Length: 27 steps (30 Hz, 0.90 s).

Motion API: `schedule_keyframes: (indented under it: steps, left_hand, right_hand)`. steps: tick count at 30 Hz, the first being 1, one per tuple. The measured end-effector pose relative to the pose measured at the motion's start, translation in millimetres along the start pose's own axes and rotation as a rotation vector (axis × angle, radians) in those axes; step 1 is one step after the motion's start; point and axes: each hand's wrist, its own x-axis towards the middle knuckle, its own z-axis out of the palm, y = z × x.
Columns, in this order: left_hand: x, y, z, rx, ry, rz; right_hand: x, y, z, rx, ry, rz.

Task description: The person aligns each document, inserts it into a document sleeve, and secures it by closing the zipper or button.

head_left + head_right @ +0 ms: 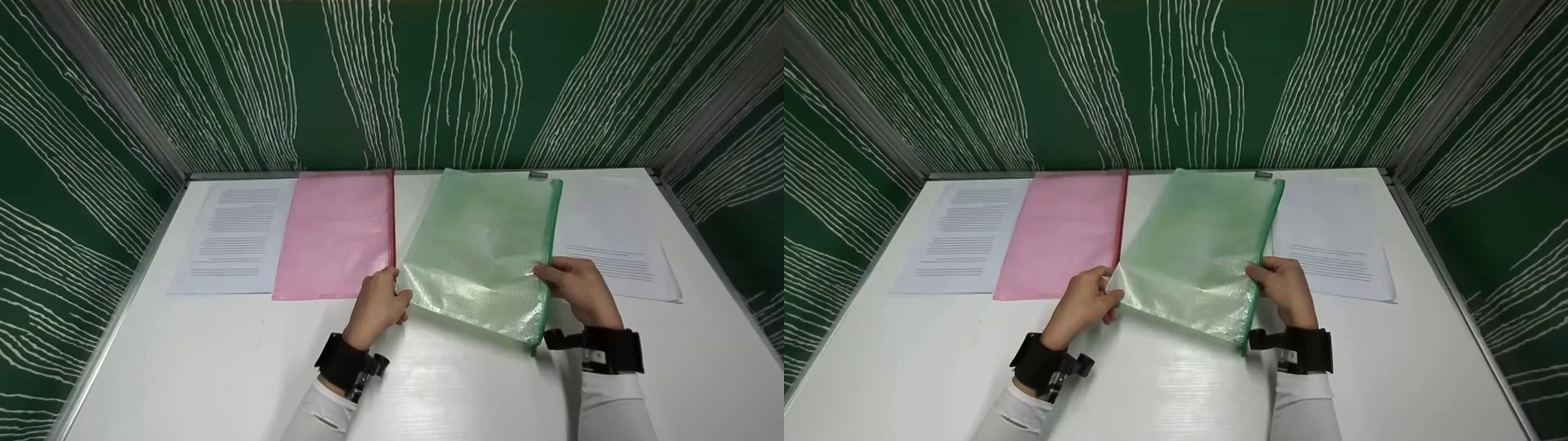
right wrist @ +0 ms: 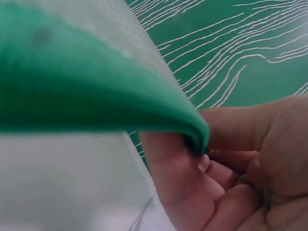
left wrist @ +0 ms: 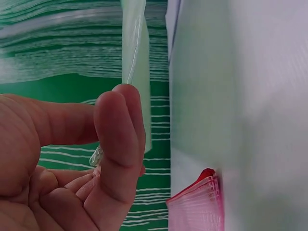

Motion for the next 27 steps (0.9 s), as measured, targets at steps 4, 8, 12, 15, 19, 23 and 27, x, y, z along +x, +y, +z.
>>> schedule_keyframes:
  steps: [4,8,12,15,19,23,27]
  left_hand:
    - [1.2,-1.1,2.5,0.069,0.025,0.020]
    - [1.4,-3.1,4.8,0.127,0.030,0.087]
    - [0.6,-3.7,7.2,0.165,0.028,0.142]
    - [0.5,-3.9,9.4,0.171,0.010,0.148]
    - [0.5,-3.4,12.3,0.163,-0.026,0.145]
    - [0.2,-3.5,13.9,0.193,-0.024,0.161]
    - [-0.2,-5.7,14.9,0.248,-0.027,0.180]
  right_hand:
    - [4.3,3.4,2.8,-0.006,0.003,0.019]
    - [6.6,6.4,5.5,-0.004,0.019,0.033]
    - [7.8,8.6,6.5,-0.023,0.008,0.032]
    - [8.0,7.9,6.0,-0.028,-0.029,0.023]
    - [7.7,5.3,5.3,-0.061,-0.075,0.006]
    - [8.1,5.6,5.0,-0.099,-0.095,-0.012]
    - [9.3,8.7,6.3,-0.137,-0.117,-0.019]
